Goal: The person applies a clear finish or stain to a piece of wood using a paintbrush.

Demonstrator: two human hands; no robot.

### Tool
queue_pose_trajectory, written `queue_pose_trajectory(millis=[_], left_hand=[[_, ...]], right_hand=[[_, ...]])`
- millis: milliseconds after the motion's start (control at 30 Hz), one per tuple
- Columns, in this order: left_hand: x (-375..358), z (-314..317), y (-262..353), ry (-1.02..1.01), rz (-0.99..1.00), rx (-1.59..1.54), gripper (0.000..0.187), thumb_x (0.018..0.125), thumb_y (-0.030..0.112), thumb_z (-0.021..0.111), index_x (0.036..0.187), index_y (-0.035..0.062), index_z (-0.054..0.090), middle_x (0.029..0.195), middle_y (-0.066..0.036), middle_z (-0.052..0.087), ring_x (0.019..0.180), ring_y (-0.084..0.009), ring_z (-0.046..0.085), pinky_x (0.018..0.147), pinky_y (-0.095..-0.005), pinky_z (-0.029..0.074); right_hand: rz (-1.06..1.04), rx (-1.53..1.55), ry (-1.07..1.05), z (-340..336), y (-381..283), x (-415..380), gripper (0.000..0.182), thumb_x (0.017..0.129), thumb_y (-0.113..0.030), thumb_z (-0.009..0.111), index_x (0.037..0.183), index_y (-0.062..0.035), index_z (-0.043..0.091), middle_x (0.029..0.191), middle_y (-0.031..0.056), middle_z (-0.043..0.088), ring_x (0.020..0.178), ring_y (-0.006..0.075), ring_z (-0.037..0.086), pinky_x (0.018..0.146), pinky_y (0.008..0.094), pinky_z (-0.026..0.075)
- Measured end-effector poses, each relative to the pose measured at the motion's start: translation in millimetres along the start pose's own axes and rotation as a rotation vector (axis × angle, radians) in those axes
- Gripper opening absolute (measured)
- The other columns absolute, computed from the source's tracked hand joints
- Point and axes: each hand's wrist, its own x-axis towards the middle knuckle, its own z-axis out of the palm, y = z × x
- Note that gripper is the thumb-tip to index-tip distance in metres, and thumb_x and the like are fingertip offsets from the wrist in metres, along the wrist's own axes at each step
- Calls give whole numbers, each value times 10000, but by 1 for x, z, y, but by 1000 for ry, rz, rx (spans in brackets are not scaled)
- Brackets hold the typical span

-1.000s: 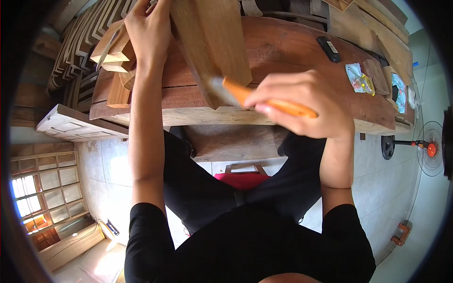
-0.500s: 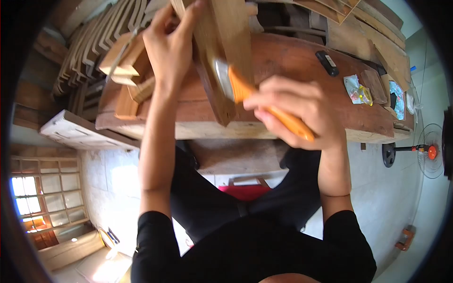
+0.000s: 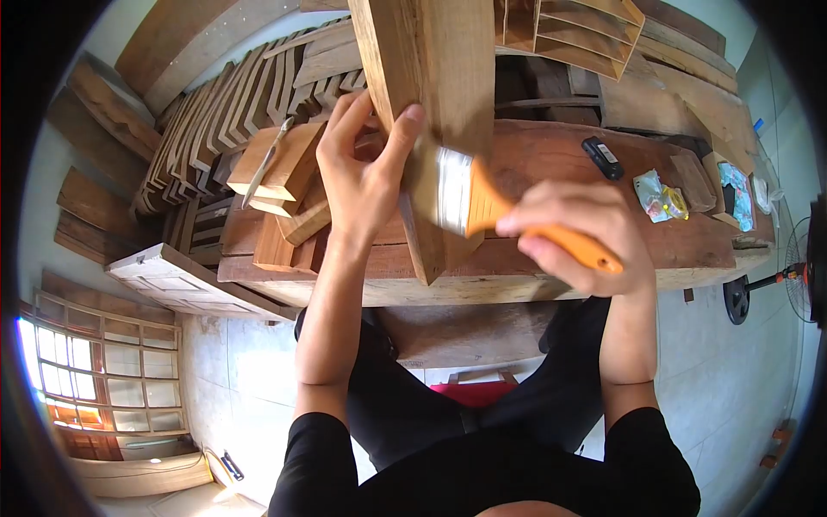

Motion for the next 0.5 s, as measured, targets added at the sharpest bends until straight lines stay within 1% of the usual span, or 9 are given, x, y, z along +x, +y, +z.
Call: queue_pose_trajectory(millis=[33,133,167,267,333,367,400,433,500], left_hand=[[-1,-1,1,-8,-7,9,326,954,228,730,1119,-52,700,934,-22,586,793,-67,585,676,-215,502],[0,-3,1,-33,4,62,331,999,242,674,1133,-60,688,948,-28,595,785,-60,569,653,-210,466],[0,-4,2,-38,1,49,329,1006,238,665,1134,-63,687,950,-29,597,783,-58,565,653,-208,461],[1,0,2,-28,74,26,322,1023,230,641,1129,-70,690,965,-31,608,769,-44,546,633,-198,430],[2,-2,0,-40,88,39,318,1024,230,641,1126,-67,694,973,-32,611,759,-39,543,620,-192,422],[1,-5,2,-62,42,25,298,1023,212,641,1121,-64,698,977,-29,612,744,-36,546,598,-186,416],[0,-6,3,-69,50,19,291,1022,205,641,1120,-63,698,973,-28,611,742,-36,549,593,-186,417],[0,-6,3,-75,59,12,285,1021,198,641,1120,-63,698,970,-26,610,740,-36,552,589,-186,418],[-1,-5,6,-106,93,-19,271,1007,171,653,1121,-72,695,979,-40,622,741,-44,568,587,-200,438]], right_hand=[[-18,21,-76,-3,1,-2,211,862,21,674,1054,-39,738,911,88,726,730,196,682,661,300,534],[-39,-19,199,1,4,0,212,857,15,683,1054,-43,736,926,90,732,750,200,691,692,294,536],[-8,-45,346,6,3,2,217,857,16,685,1061,-39,733,927,96,735,766,201,693,704,295,537],[-35,23,116,1,0,1,208,866,31,676,1061,-23,724,909,100,728,780,194,692,697,293,533],[-15,82,195,0,4,-1,215,909,-5,626,1110,-2,700,960,132,722,846,200,700,692,290,544],[-5,110,233,-1,6,-2,225,930,-23,601,1135,8,687,986,148,719,879,202,704,690,288,549],[5,136,272,-3,7,-4,238,951,-41,576,1159,19,675,1011,164,716,912,205,708,688,286,555],[56,-29,397,0,4,0,241,976,-80,551,1162,20,667,998,167,721,938,205,712,667,281,554],[10,79,263,-6,4,-1,245,984,-92,547,1170,24,657,1019,180,719,938,216,715,662,283,553]])
